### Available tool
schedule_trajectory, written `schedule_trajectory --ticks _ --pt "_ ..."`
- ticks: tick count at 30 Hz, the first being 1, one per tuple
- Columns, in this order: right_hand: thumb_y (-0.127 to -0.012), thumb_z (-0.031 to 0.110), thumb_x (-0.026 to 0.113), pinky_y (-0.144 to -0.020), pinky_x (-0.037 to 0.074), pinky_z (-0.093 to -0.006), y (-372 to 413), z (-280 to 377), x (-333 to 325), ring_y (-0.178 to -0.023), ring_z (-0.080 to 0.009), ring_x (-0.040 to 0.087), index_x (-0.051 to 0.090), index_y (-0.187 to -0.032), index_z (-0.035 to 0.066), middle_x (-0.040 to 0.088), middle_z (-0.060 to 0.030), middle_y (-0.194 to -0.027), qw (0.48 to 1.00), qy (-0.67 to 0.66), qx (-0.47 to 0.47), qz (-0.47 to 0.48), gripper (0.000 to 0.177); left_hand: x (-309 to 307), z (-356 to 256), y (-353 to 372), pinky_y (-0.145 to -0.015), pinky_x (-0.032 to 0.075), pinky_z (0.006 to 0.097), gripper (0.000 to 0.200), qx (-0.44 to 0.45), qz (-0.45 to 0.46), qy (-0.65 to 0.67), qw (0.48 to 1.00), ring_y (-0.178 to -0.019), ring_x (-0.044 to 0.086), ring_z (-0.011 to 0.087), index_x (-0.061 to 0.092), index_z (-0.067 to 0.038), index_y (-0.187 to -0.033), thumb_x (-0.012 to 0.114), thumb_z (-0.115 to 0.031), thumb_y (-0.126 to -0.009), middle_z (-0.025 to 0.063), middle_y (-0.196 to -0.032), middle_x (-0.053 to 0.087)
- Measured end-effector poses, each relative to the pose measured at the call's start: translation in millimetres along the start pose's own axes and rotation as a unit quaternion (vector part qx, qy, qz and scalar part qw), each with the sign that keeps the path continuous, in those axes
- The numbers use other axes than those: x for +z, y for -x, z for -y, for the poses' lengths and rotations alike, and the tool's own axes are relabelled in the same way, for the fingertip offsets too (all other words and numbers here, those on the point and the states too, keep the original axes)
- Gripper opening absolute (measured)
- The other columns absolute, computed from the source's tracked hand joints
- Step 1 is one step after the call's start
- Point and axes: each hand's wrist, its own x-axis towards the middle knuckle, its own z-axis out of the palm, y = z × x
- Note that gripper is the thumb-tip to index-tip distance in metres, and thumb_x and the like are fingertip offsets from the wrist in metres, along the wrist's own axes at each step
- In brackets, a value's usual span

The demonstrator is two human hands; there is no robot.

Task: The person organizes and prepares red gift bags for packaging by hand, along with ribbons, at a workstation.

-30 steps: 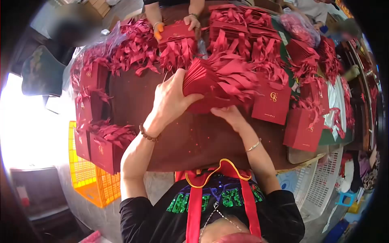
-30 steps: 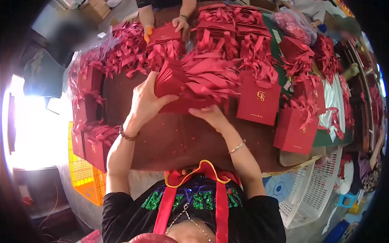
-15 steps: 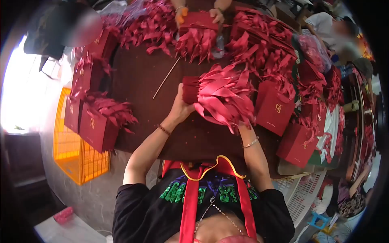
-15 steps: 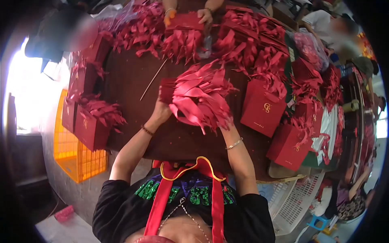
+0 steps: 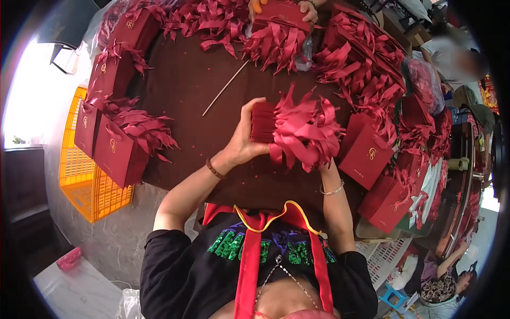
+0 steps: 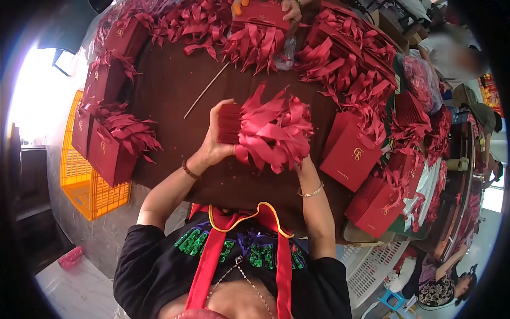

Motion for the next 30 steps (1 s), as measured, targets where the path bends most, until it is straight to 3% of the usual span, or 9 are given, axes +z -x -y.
schedule_trajectory --ticks 3,7,11,16,19,20,24,29,30 --pt "-0.095 0.023 0.038 -0.103 0.032 -0.0382 21 -18 18 -0.117 -0.023 0.043 0.03 -0.135 0.01 0.04 -0.0083 -0.131 0.995 0.096 0.036 0.009 0.043 1 11 -2 -0.1 0.034 0.0367 0.106 0.087 -0.016 0.025 0.996 -0.118 0.04 0.0228 0.014 -0.008 -0.135 0.085 -0.015 -0.057 0.013 -0.129 0.035" --pt "-0.095 0.022 0.038 -0.101 0.035 -0.0401 23 -48 66 -0.112 -0.0249 0.048 0.031 -0.134 0.009 0.043 -0.0096 -0.129 0.964 0.244 0.094 0.048 0.042 1 8 2 -0.1 0.034 0.0375 0.103 0.049 0.0 -0.05 0.998 -0.12 0.038 0.0243 0.013 -0.008 -0.134 0.082 -0.011 -0.058 0.014 -0.131 0.032" --pt "-0.095 0.021 0.037 -0.099 0.038 -0.042 25 -98 91 -0.108 -0.0269 0.053 0.033 -0.134 0.008 0.046 -0.0108 -0.127 0.908 0.386 0.14 0.086 0.041 -1 26 6 -0.092 0.039 0.0336 0.082 0.087 -0.057 -0.116 0.988 -0.107 0.046 0.0209 0.027 -0.003 -0.128 0.076 -0.004 -0.063 0.0112 -0.118 0.041" --pt "-0.092 0.034 0.039 -0.097 0.04 -0.0424 15 -59 61 -0.109 -0.0289 0.053 0.033 -0.134 0.005 0.048 -0.0139 -0.125 0.829 0.554 0.066 0.04 0.051 -6 14 -10 -0.075 0.044 0.0301 0.054 0.161 -0.1 -0.079 0.979 -0.082 0.054 0.0206 0.038 0.001 -0.107 0.073 -0.002 -0.066 0.0104 -0.094 0.051" --pt "-0.091 0.044 0.04 -0.096 0.042 -0.0427 17 -52 62 -0.11 -0.0304 0.052 0.033 -0.133 0.003 0.05 -0.0162 -0.123 0.743 0.669 0.017 -0.011 0.06 -19 36 -16 -0.078 0.043 0.0282 0.058 0.138 -0.063 -0.132 0.98 -0.088 0.05 0.0138 0.032 -0.003 -0.111 0.073 -0.002 -0.07 0.0073 -0.101 0.047" --pt "-0.088 0.046 0.044 -0.098 0.039 -0.0415 10 -65 79 -0.115 -0.0287 0.048 0.035 -0.132 0.005 0.051 -0.0144 -0.121 0.487 0.872 -0.036 0.033 0.06 -17 31 -20 -0.075 0.041 0.0278 0.05 0.141 -0.047 -0.098 0.984 -0.083 0.049 0.0137 0.033 -0.002 -0.109 0.068 -0.003 -0.074 0.007 -0.097 0.047" --pt "-0.09 0.041 0.042 -0.1 0.037 -0.0401 -1 -63 72 -0.115 -0.0271 0.047 0.036 -0.131 0.007 0.049 -0.0129 -0.123 0.478 0.876 -0.055 0.02 0.054 -14 23 -24 -0.071 0.047 0.0311 0.052 0.136 -0.066 -0.197 0.969 -0.084 0.058 0.0211 0.036 -0.001 -0.104 0.074 -0.004 -0.068 0.0102 -0.093 0.052" --pt "-0.093 0.034 0.039 -0.103 0.032 -0.0376 -4 -59 55 -0.117 -0.0244 0.044 0.037 -0.13 0.01 0.045 -0.0102 -0.125 0.462 0.882 -0.092 -0.005 0.044 -27 6 -39 -0.087 0.043 0.0311 0.071 0.155 -0.002 -0.232 0.96 -0.1 0.054 0.0191 0.033 -0.003 -0.12 0.077 -0.005 -0.064 0.0095 -0.106 0.053" --pt "-0.094 0.032 0.039 -0.104 0.031 -0.0371 -7 -58 55 -0.117 -0.0238 0.043 0.038 -0.13 0.01 0.044 -0.0097 -0.126 0.457 0.884 -0.099 -0.008 0.042 -27 19 -36 -0.092 0.04 0.0318 0.076 0.085 -0.018 -0.141 0.986 -0.107 0.052 0.02 0.031 -0.004 -0.124 0.076 -0.004 -0.063 0.0098 -0.112 0.052"
